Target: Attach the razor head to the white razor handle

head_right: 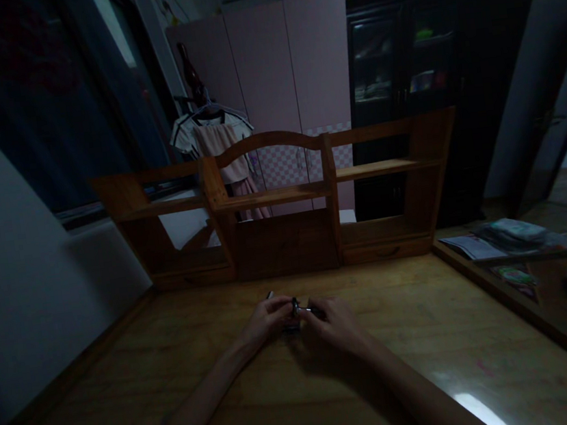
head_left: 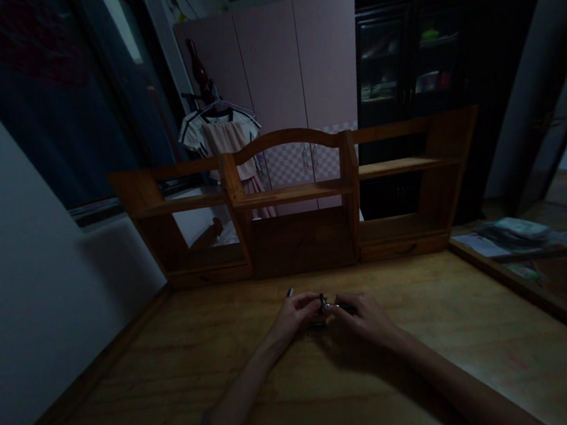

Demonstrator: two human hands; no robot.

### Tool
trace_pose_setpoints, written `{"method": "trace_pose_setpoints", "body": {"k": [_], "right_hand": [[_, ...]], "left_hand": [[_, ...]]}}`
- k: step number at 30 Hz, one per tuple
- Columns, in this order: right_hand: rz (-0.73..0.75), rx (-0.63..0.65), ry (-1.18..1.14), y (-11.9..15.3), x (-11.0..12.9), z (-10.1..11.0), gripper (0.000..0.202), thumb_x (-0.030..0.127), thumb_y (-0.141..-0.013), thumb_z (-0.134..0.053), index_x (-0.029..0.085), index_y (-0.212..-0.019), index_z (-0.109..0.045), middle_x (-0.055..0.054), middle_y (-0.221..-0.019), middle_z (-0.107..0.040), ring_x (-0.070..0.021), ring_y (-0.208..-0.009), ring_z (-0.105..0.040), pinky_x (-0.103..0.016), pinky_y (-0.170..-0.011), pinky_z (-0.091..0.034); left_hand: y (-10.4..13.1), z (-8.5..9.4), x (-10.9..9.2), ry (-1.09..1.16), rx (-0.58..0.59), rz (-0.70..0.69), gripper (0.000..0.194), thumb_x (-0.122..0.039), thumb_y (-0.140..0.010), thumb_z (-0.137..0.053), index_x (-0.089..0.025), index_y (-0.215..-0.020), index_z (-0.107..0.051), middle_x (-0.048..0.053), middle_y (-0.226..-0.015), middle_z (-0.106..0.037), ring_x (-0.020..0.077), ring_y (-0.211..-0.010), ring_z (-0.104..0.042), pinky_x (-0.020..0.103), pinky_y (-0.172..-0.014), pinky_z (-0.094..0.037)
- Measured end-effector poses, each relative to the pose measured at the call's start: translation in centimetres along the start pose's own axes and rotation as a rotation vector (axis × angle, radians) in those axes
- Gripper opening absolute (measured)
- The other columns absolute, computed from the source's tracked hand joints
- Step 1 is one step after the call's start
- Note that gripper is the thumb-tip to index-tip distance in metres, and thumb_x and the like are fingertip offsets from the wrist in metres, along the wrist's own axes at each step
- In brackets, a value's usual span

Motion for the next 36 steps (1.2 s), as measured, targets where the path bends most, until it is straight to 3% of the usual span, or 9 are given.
{"method": "trace_pose_setpoints", "body": {"k": [10, 17, 20, 24, 30, 36], "right_hand": [[-0.016, -0.013, -0.019, 0.1, 0.2, 0.0, 0.045, 0.053, -0.089, -0.041, 0.017, -0.073, -0.063, 0.000, -0.063, -0.060, -0.0127, -0.058, -0.052, -0.023, -0.055, -0.032], [-0.080, -0.195, 0.016, -0.2, -0.9, 1.2, 0.044, 0.051, -0.091, -0.038, 0.017, -0.073, -0.059, -0.001, -0.062, -0.058, -0.0134, -0.058, -0.053, -0.023, -0.055, -0.033], [-0.112, -0.251, 0.033, -0.1, -1.3, 1.8, 0.044, 0.052, -0.091, -0.037, 0.018, -0.072, -0.058, 0.000, -0.060, -0.056, -0.0134, -0.056, -0.052, -0.023, -0.054, -0.032], [-0.128, -0.291, 0.078, 0.0, -1.4, 2.3, 0.046, 0.053, -0.091, -0.036, 0.018, -0.071, -0.059, -0.002, -0.060, -0.058, -0.0140, -0.055, -0.052, -0.024, -0.054, -0.031], [-0.122, -0.316, 0.119, -0.3, -1.8, 2.9, 0.047, 0.052, -0.092, -0.035, 0.018, -0.077, -0.063, -0.004, -0.065, -0.062, -0.0146, -0.058, -0.054, -0.024, -0.056, -0.031], [-0.132, -0.320, 0.143, -0.3, -2.5, 3.4, 0.049, 0.053, -0.092, -0.033, 0.018, -0.080, -0.065, -0.005, -0.069, -0.064, -0.0157, -0.061, -0.057, -0.025, -0.056, -0.031]], "left_hand": [[0.0, 0.2, 0.2, 0.003, -0.066, 0.040, 0.039, -0.040, -0.065, -0.077, -0.010, -0.087, -0.067, 0.009, -0.088, -0.068, 0.0209, -0.081, -0.065, 0.036, -0.080, -0.052], [-0.6, 1.4, 0.7, -0.003, -0.139, 0.019, 0.045, -0.040, -0.065, -0.077, -0.010, -0.097, -0.065, 0.013, -0.100, -0.066, 0.0220, -0.081, -0.068, 0.037, -0.082, -0.052], [-0.6, 1.8, 0.0, -0.138, -0.205, -0.062, 0.042, -0.040, -0.067, -0.075, -0.012, -0.097, -0.067, 0.013, -0.104, -0.064, 0.0224, -0.084, -0.067, 0.035, -0.080, -0.051], [0.0, 1.6, -2.2, -0.504, -0.258, -0.181, 0.027, -0.031, -0.068, -0.072, -0.016, -0.090, -0.071, 0.010, -0.095, -0.068, 0.0212, -0.086, -0.064, 0.032, -0.080, -0.049], [0.8, 0.7, -4.6, -0.887, -0.093, -0.161, 0.011, -0.023, -0.065, -0.069, -0.019, -0.074, -0.073, 0.007, -0.080, -0.071, 0.0231, -0.083, -0.062, 0.031, -0.076, -0.044], [1.3, -1.5, -3.9, -1.001, 0.153, -0.055, 0.012, -0.019, -0.062, -0.066, -0.020, -0.070, -0.074, 0.004, -0.069, -0.071, 0.0207, -0.070, -0.063, 0.031, -0.073, -0.042]]}}
Point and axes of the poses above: each hand's wrist, its own y-axis away from the middle knuckle, its own z-axis out of the back of the hand, x = y × z, the point moved 6 cm from there along -y, towards the middle knuckle
